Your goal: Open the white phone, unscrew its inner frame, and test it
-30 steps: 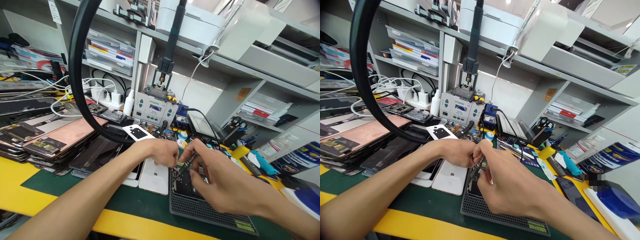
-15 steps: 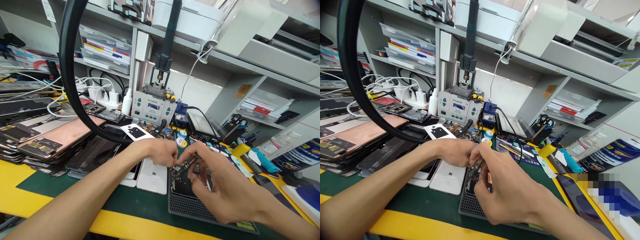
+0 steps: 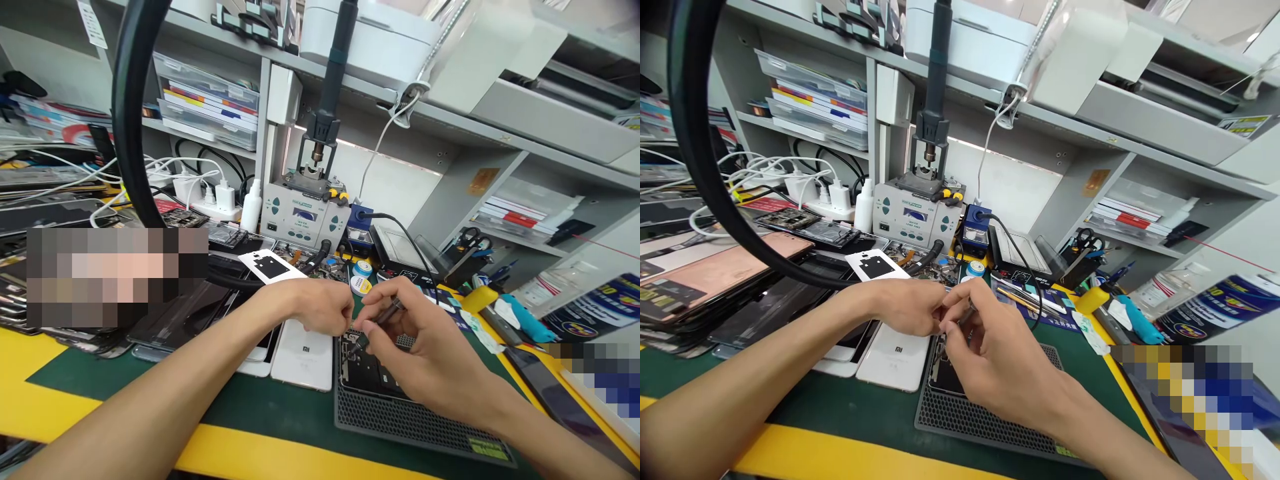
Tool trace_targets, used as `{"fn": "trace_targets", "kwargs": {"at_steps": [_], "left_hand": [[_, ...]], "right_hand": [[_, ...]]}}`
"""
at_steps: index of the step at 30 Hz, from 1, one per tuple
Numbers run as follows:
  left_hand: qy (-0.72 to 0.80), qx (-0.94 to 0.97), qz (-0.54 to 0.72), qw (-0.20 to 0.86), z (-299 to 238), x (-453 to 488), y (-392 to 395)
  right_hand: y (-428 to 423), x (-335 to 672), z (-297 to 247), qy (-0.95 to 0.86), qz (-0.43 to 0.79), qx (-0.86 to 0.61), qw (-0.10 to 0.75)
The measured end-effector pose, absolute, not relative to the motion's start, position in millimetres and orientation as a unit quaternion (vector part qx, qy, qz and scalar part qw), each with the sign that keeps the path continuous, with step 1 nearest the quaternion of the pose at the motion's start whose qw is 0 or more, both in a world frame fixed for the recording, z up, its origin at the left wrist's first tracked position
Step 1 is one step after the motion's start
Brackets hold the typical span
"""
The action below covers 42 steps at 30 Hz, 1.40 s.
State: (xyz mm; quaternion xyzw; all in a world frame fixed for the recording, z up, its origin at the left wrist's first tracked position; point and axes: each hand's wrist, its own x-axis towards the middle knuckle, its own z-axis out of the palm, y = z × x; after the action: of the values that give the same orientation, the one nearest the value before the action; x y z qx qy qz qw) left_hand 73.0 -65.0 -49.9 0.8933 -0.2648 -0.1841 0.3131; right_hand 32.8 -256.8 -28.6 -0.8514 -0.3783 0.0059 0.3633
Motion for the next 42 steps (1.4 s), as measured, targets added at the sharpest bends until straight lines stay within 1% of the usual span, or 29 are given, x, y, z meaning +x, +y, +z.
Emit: {"fn": "trace_targets", "kwargs": {"at_steps": [3, 7, 12, 15, 18, 29, 36, 42], "left_hand": [[-0.273, 0.891, -0.218, 0.289, -49.6, 75.5, -62.9], [-0.284, 0.888, -0.219, 0.289, -44.8, 75.3, -60.3], [-0.299, 0.883, -0.193, 0.305, -36.6, 66.0, -68.1], [-0.28, 0.893, -0.151, 0.317, -37.0, 61.6, -76.6], [-0.26, 0.903, -0.113, 0.322, -41.6, 61.1, -83.9], [-0.244, 0.904, -0.076, 0.342, -49.1, 59.1, -101.7], [-0.251, 0.889, -0.078, 0.375, -51.1, 57.1, -103.6], [-0.256, 0.877, -0.05, 0.403, -47.9, 55.5, -104.3]], "right_hand": [[-261.7, 36.6, -32.4, -0.341, 0.032, -0.832, 0.438], [-270.4, 45.0, -32.5, -0.272, 0.045, -0.804, 0.527], [-284.2, 57.2, -28.6, -0.218, 0.004, -0.788, 0.575], [-294.2, 61.1, -27.4, -0.199, -0.023, -0.781, 0.591], [-303.1, 62.0, -28.6, -0.198, -0.032, -0.775, 0.599], [-318.3, 57.3, -34.0, -0.217, -0.058, -0.778, 0.587], [-319.9, 51.0, -37.2, -0.243, -0.153, -0.788, 0.544], [-321.2, 43.7, -30.3, -0.247, -0.225, -0.767, 0.547]]}}
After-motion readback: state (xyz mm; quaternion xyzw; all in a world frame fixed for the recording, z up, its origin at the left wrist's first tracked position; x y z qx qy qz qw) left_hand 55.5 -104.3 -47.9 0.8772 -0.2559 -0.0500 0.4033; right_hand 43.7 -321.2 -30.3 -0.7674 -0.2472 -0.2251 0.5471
